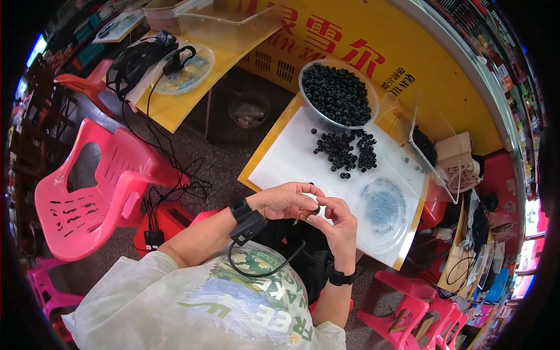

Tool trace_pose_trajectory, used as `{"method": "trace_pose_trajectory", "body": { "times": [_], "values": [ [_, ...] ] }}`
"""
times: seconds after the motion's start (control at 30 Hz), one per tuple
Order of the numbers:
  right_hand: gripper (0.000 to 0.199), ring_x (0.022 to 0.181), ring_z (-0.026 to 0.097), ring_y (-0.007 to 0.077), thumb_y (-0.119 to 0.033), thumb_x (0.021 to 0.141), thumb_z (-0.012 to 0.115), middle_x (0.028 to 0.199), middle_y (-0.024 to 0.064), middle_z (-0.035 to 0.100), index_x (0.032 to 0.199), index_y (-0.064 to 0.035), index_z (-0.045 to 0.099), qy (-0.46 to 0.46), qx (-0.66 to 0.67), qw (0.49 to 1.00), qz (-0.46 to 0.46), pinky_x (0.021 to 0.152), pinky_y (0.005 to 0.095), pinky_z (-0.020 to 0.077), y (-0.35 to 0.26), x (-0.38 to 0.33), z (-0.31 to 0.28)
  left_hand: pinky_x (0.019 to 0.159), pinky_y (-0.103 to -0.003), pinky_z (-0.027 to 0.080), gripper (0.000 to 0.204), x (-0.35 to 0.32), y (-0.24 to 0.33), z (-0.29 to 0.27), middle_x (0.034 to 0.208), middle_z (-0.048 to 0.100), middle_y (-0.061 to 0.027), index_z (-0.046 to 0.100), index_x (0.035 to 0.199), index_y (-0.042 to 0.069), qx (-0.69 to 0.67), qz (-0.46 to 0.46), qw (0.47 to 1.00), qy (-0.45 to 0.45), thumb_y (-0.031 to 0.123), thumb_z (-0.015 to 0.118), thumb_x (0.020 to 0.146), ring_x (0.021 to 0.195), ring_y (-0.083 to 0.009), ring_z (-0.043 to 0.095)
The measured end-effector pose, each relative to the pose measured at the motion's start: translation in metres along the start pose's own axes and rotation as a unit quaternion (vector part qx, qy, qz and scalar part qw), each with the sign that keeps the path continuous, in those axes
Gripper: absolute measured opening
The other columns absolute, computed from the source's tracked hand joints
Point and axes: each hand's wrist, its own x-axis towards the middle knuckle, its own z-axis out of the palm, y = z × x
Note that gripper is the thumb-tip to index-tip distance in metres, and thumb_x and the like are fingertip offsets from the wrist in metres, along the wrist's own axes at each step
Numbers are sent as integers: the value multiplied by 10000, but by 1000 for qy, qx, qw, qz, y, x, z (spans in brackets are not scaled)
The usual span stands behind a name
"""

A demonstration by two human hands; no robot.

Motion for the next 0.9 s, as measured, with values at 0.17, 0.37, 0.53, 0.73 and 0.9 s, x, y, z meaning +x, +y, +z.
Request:
{"method": "trace_pose_trajectory", "body": {
  "times": [0.17, 0.37, 0.53, 0.73, 0.9],
  "values": [
    [325, 843, 579, 130, -18, 740, 779, 1039, 46, 701, 1061, -32, 729, -14, 29, 999, -3, 769, 255, 478, 16, -4, 5, 755, -222, 555, 455, 0, 2, -8, 1073, 645, -61, 510, 1245, 43, 31, -46, 998, 2, 57, 736, 850, 835, -98, 641],
    [293, 832, 642, 171, -40, 753, 787, 989, 103, 725, 1039, -15, 728, 10, -37, 999, -18, 768, 286, 518, 12, -12, 20, 742, -225, 550, 447, -8, 0, -19, 1014, 659, -44, 520, 1235, 46, 55, -87, 994, 37, 62, 740, 847, 785, -91, 629],
    [277, 818, 674, 189, -29, 767, 775, 993, 118, 714, 1037, -6, 721, 28, -66, 997, -20, 742, 295, 534, 21, -16, 32, 758, -232, 548, 412, -10, -7, -32, 1004, 664, -30, 543, 1226, 30, 34, -100, 994, 34, 75, 732, 863, 787, -86, 626],
    [317, 783, 661, 171, -27, 791, 757, 1034, 114, 693, 1102, -19, 699, 73, -51, 995, -43, 724, 277, 529, 25, -13, 35, 802, -226, 537, 343, -5, -16, -27, 1029, 661, -22, 573, 1216, 32, -12, -50, 997, 57, 90, 701, 902, 859, -84, 629],
    [214, 711, 633, 110, -30, 848, 730, 863, 84, 689, 1044, 26, 665, 122, 0, 991, 62, 677, 232, 510, 14, -15, 34, 820, -260, 549, 279, -4, -25, -23, 1024, 668, -51, 605, 1179, 45, -55, 30, 994, 92, 89, 688, 917, 883, -118, 653]
  ]
}}
